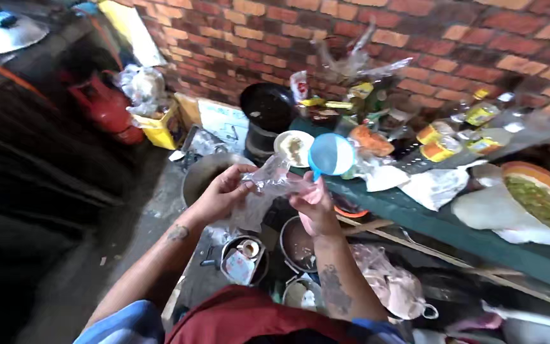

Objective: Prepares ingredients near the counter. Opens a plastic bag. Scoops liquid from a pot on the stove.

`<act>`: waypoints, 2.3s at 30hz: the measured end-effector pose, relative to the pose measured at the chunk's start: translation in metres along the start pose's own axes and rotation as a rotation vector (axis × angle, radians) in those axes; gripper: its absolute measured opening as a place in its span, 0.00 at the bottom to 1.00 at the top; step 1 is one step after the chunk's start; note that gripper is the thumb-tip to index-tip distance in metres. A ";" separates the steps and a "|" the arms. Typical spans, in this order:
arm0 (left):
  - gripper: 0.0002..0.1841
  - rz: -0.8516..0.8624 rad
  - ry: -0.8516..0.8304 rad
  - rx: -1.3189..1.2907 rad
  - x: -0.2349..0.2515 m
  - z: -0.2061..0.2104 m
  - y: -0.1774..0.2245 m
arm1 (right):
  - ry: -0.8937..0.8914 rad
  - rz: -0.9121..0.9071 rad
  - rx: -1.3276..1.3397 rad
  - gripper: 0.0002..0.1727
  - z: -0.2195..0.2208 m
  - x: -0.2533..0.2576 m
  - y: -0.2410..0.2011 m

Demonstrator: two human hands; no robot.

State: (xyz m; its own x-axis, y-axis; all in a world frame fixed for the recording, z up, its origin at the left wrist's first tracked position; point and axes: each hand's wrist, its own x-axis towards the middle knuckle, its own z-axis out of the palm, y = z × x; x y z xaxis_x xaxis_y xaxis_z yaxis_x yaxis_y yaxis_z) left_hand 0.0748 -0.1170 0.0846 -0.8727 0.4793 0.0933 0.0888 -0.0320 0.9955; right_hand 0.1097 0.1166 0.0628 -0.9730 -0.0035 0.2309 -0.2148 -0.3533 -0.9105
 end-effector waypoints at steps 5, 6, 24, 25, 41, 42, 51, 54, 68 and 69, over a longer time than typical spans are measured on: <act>0.18 -0.235 -0.045 0.316 -0.171 -0.146 0.014 | 0.071 0.153 -0.116 0.28 0.179 -0.017 0.033; 0.09 -0.309 -0.046 0.334 -0.210 -0.176 0.013 | 0.052 0.176 -0.112 0.27 0.211 -0.019 0.043; 0.06 -0.266 1.443 -0.524 -0.429 -0.342 -0.024 | 0.120 0.541 -0.027 0.26 0.479 0.031 0.213; 0.06 -0.281 1.473 -0.447 -0.420 -0.355 -0.025 | 0.147 0.417 -0.112 0.30 0.480 0.038 0.219; 0.21 -0.332 0.888 -0.993 -0.157 -0.590 -0.011 | -0.287 0.153 -0.390 0.26 0.603 0.249 0.311; 0.24 -0.272 0.895 -1.081 -0.148 -0.609 -0.012 | -0.261 0.146 -0.377 0.26 0.608 0.268 0.319; 0.09 0.020 0.584 0.149 -0.049 -0.761 -0.023 | -0.167 -0.165 -0.388 0.32 0.641 0.374 0.343; 0.16 0.029 0.198 0.413 -0.001 -0.770 0.001 | -0.182 -0.243 -0.467 0.31 0.647 0.399 0.355; 0.04 -0.366 0.382 -0.587 0.177 -0.826 -0.011 | -0.083 0.106 -0.331 0.37 0.570 0.566 0.371; 0.05 -0.309 0.328 -0.638 0.185 -0.825 -0.009 | -0.019 0.074 -0.411 0.36 0.564 0.582 0.378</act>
State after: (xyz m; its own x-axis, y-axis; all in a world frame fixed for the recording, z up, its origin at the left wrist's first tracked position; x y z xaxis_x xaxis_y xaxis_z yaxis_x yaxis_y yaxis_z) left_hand -0.4840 -0.7514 0.1051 -0.9191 0.2678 -0.2891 -0.3879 -0.4851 0.7837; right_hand -0.4900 -0.5468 0.0471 -0.9861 -0.0338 0.1626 -0.1642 0.0514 -0.9851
